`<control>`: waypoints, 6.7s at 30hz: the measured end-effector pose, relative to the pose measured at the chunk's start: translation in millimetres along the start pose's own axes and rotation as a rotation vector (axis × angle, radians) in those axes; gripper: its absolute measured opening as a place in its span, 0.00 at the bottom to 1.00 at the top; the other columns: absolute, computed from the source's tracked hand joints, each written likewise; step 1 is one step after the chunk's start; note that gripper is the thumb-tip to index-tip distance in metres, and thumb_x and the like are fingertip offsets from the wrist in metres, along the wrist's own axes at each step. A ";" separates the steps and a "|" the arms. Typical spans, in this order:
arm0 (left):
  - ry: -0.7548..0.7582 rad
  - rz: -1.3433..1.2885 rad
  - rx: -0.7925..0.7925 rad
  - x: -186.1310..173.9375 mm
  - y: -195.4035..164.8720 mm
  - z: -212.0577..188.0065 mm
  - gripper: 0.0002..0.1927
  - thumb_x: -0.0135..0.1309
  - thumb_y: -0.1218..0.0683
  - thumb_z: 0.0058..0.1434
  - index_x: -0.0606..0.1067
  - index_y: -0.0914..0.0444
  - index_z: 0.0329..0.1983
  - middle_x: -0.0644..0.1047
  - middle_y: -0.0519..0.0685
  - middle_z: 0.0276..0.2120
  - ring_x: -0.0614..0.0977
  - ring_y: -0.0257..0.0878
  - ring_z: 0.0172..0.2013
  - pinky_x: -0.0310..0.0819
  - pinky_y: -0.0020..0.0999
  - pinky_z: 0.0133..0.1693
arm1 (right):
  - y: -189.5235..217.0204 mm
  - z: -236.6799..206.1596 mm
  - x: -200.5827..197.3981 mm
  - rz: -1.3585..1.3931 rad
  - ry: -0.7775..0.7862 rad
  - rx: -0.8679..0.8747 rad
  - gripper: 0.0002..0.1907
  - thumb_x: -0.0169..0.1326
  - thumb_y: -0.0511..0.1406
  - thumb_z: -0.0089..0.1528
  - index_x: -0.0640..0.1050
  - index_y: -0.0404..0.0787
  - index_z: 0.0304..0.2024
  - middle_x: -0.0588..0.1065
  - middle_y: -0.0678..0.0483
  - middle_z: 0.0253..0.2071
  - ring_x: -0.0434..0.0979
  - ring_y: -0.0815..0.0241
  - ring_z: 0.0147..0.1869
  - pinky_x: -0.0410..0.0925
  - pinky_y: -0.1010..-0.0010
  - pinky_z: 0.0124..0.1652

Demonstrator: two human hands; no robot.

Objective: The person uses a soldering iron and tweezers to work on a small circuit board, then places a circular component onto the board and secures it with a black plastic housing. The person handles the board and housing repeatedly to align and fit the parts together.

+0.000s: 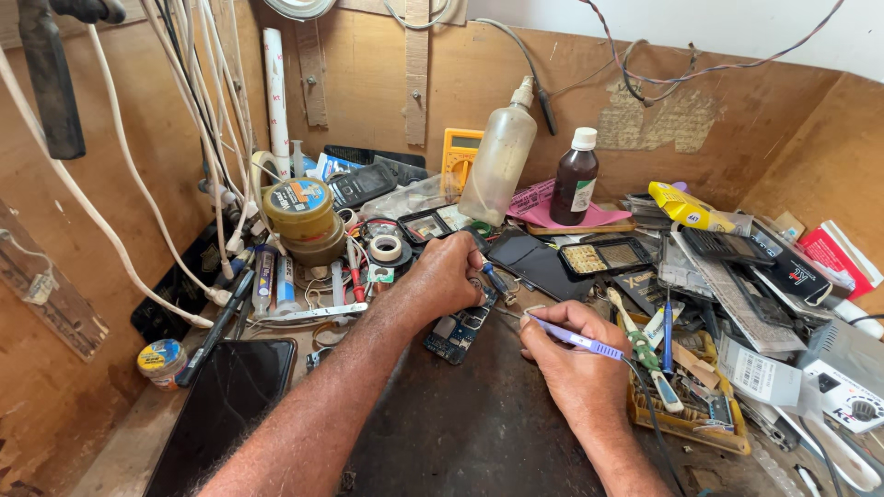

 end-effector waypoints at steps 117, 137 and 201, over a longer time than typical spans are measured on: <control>-0.040 -0.033 -0.056 -3.5 3.6 -4.6 0.21 0.71 0.58 0.44 0.76 0.65 0.40 0.81 0.53 0.33 0.84 0.44 0.38 0.79 0.39 0.40 | -2.6 4.6 1.6 0.049 -0.049 -0.006 0.08 0.63 0.32 0.57 0.82 0.32 0.34 0.82 0.53 0.27 0.82 0.68 0.28 0.79 0.74 0.29; 0.009 -0.127 -0.157 -14.4 -5.1 -16.0 0.14 0.65 0.65 0.49 0.78 0.67 0.39 0.83 0.52 0.27 0.87 0.38 0.26 0.82 0.34 0.30 | -2.2 3.2 4.1 0.029 -0.051 -0.021 0.08 0.63 0.33 0.57 0.82 0.32 0.34 0.81 0.53 0.27 0.81 0.69 0.27 0.78 0.74 0.28; -0.112 -0.092 -0.071 -2.1 3.0 -23.8 0.19 0.69 0.59 0.51 0.72 0.65 0.40 0.83 0.54 0.33 0.87 0.44 0.39 0.80 0.39 0.41 | 7.9 -4.0 5.5 -0.023 -0.003 -0.030 0.07 0.64 0.33 0.56 0.83 0.33 0.31 0.82 0.54 0.26 0.81 0.69 0.27 0.78 0.75 0.28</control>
Point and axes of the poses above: each hand's wrist, its own z-axis towards the middle knuckle, its own x-axis out of the palm, y = z × x, the point moved 6 cm from there along z, towards the middle knuckle
